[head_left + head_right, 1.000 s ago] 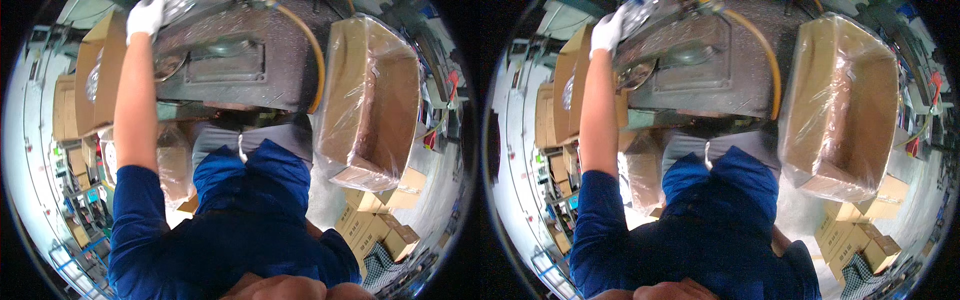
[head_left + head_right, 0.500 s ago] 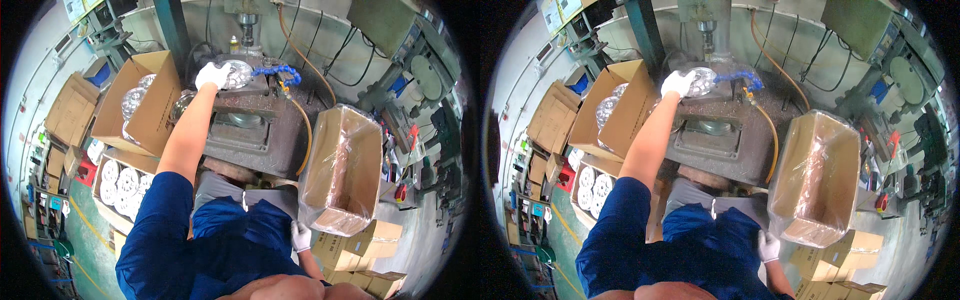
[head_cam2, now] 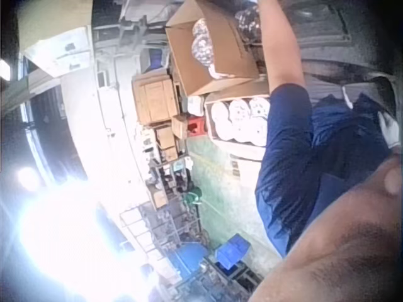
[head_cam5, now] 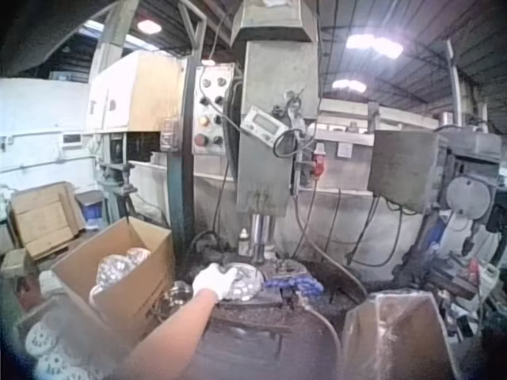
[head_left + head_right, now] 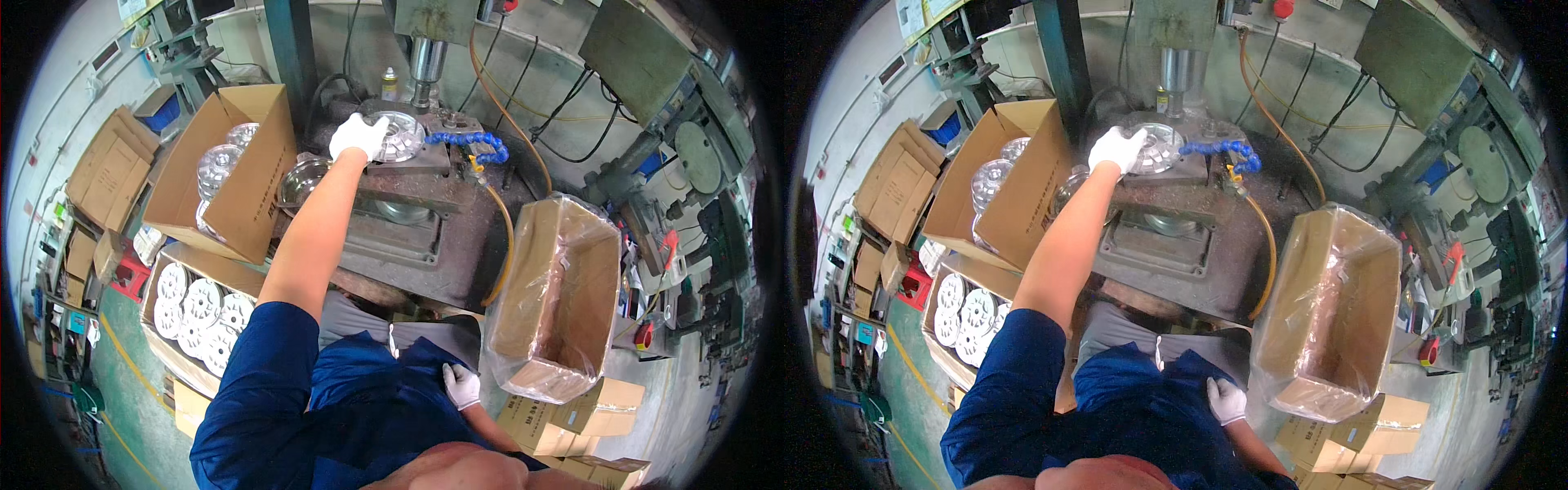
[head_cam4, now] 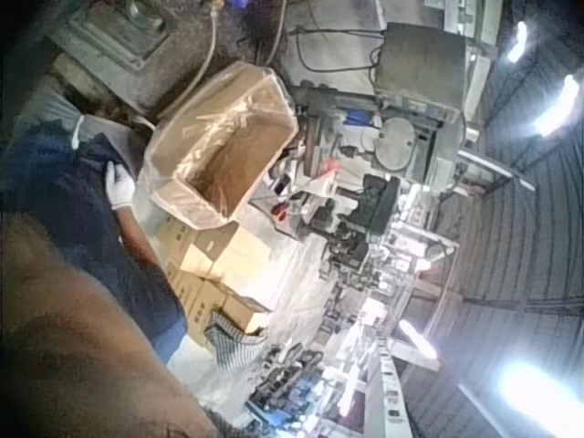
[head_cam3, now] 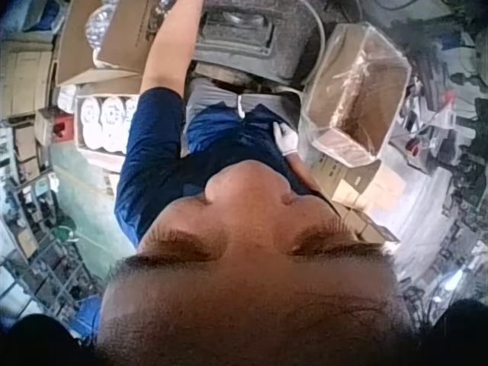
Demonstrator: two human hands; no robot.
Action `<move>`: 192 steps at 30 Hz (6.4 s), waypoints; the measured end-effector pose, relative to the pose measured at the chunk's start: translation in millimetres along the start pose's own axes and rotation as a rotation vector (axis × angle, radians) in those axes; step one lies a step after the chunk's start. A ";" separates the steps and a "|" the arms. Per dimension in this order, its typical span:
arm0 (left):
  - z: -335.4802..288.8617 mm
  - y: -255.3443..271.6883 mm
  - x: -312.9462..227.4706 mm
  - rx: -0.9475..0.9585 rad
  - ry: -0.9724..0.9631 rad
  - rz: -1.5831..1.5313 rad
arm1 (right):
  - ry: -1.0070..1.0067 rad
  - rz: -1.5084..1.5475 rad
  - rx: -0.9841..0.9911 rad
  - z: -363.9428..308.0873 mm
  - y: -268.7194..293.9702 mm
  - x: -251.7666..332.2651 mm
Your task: Operator places circular metal workpieces into a drill press fixture, performs the drilling operation, and sorts the finished parts.
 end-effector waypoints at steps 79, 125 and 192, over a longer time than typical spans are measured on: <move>-325.7 -119.0 29.7 1.028 0.224 -1.206 | 0.734 -0.255 -0.019 55.1 170.4 211.0; -331.8 106.4 379.3 0.120 0.324 0.017 | 0.154 0.164 0.012 164.4 280.7 43.9; -257.1 19.2 109.4 0.532 -0.362 -0.833 | 0.015 1.676 0.523 136.2 -29.0 213.3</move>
Point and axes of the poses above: each hand's wrist, its own z-axis towards the middle knuckle, its own y-axis out of the back of the hand, x = y × z, the point moved 10 cm from there along z, towards the middle knuckle, and after that the axes turned 2 degrees about z, right-handed, at the moved point
